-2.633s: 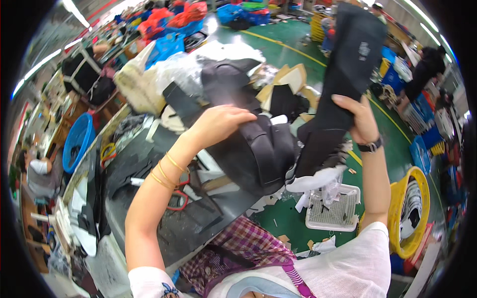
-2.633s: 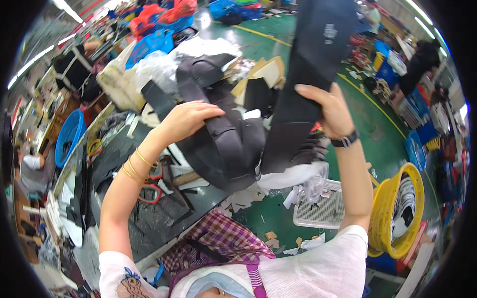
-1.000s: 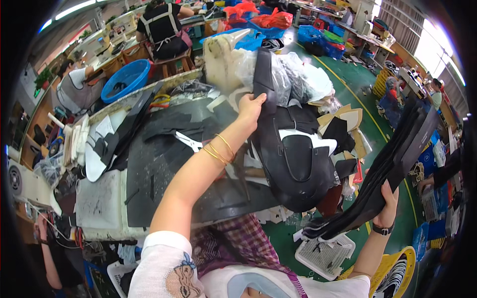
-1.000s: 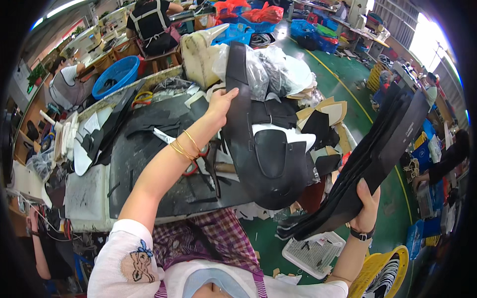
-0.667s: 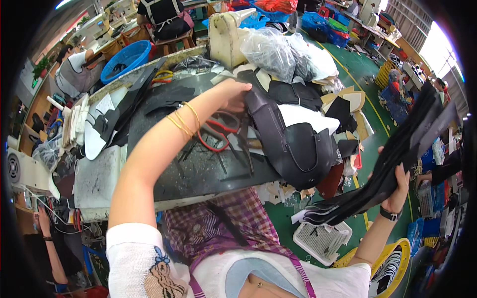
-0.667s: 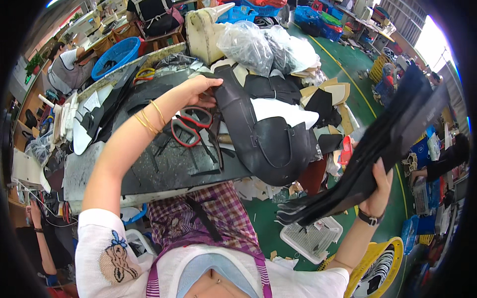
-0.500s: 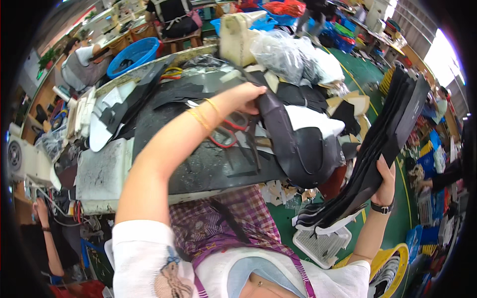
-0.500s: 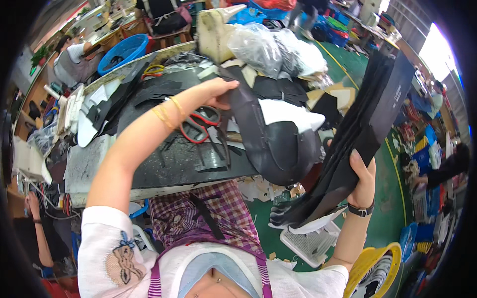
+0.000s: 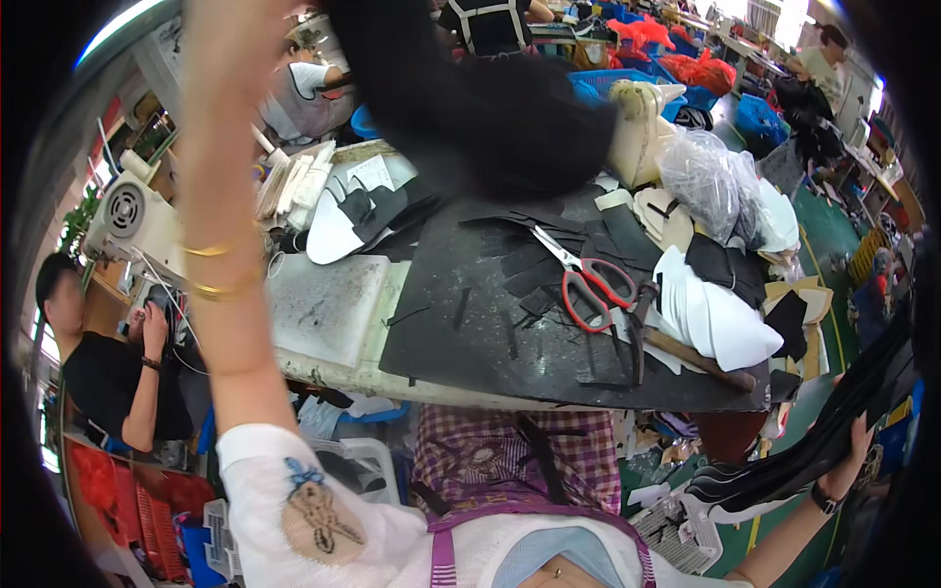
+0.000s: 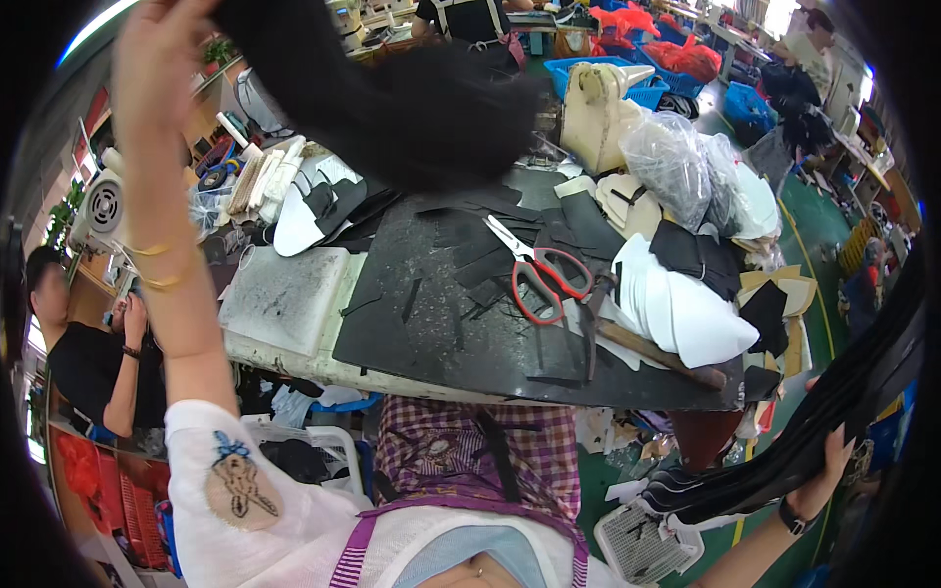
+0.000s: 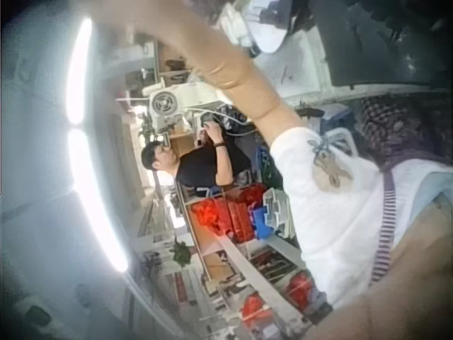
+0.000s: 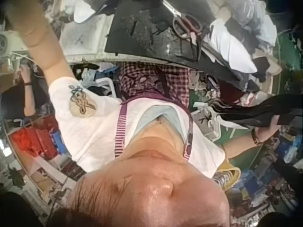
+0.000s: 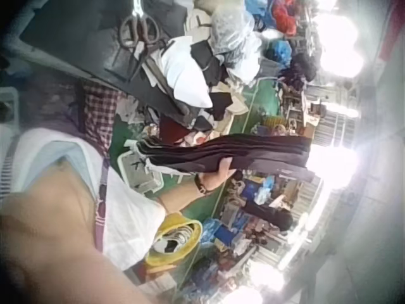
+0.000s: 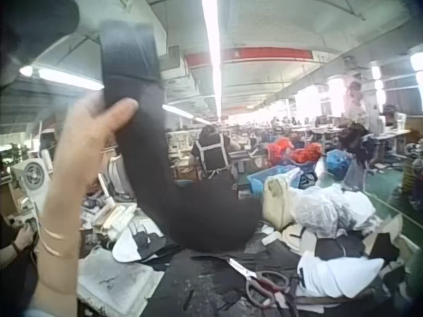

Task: The person trims excess material from black shoe upper components using a pair of scissors.

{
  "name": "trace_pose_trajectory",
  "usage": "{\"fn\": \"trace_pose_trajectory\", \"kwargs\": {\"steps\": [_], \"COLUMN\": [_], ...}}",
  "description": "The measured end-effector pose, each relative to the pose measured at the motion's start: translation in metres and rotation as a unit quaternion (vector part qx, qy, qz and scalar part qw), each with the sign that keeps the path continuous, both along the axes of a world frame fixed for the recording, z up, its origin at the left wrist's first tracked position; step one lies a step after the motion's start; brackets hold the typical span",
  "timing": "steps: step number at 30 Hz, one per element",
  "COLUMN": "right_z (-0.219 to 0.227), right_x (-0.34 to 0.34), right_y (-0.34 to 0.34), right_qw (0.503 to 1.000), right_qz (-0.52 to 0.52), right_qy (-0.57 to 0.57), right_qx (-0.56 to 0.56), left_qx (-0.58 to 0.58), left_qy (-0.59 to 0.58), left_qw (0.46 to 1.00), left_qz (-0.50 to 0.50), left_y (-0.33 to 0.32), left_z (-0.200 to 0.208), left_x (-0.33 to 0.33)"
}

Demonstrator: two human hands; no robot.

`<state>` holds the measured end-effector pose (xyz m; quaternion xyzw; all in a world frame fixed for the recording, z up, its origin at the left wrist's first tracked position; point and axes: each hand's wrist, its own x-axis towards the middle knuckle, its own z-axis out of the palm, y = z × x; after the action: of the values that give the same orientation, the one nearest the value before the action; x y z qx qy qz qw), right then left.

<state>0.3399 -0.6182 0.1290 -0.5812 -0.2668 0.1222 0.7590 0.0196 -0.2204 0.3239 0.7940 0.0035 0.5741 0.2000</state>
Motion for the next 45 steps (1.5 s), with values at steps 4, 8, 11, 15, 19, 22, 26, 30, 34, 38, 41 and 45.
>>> {"fn": "trace_pose_trajectory", "kwargs": {"steps": [4,8,11,15,19,22,26,30,34,38,41,45], "right_z": [0.014,0.025,0.019,0.024,0.035,0.042,0.054,0.041,0.017,-0.005,0.007,0.007], "right_x": [0.008,-0.014,-0.027,-0.037,-0.034,-0.051,-0.083,-0.092,-0.107,-0.134,-0.170,-0.176], "right_y": [0.011,0.030,0.061,0.082,0.112,0.155,0.206,0.249,0.300,0.351,0.342,0.290], "right_qw": [0.996,0.994,0.988,0.995,0.990,0.982,0.962,0.959,0.975,0.986,0.983,0.868], "right_qz": [0.089,0.102,0.142,0.089,0.126,0.172,0.237,0.257,0.214,0.135,0.176,0.432], "right_qy": [-0.025,-0.041,-0.060,-0.040,0.013,0.048,0.117,0.110,0.035,-0.034,0.003,0.222], "right_qx": [-0.018,-0.024,-0.022,-0.035,-0.057,-0.058,-0.073,-0.040,-0.052,-0.087,-0.043,0.106], "left_qx": [0.237,0.399,0.293,-0.036,-0.051,-0.045,0.062,0.038,0.080,0.164,0.224,0.206], "left_qy": [0.034,0.227,0.342,0.358,0.463,0.480,0.366,0.215,0.103,0.141,0.232,0.207], "left_qw": [0.794,0.680,0.696,0.806,0.775,0.754,0.796,0.843,0.863,0.849,0.813,0.849], "left_qz": [0.559,0.572,0.559,0.470,0.427,0.447,0.479,0.491,0.488,0.482,0.485,0.440], "left_y": [0.056,0.197,0.258,0.238,0.240,0.252,0.251,0.224,0.134,0.019,-0.013,-0.052], "left_z": [0.031,-0.099,-0.236,-0.314,-0.297,-0.308,-0.314,-0.238,-0.129,-0.092,-0.126,-0.161], "left_x": [-0.019,0.023,0.015,0.038,0.043,0.040,0.015,0.000,-0.023,-0.008,0.035,0.054]}}
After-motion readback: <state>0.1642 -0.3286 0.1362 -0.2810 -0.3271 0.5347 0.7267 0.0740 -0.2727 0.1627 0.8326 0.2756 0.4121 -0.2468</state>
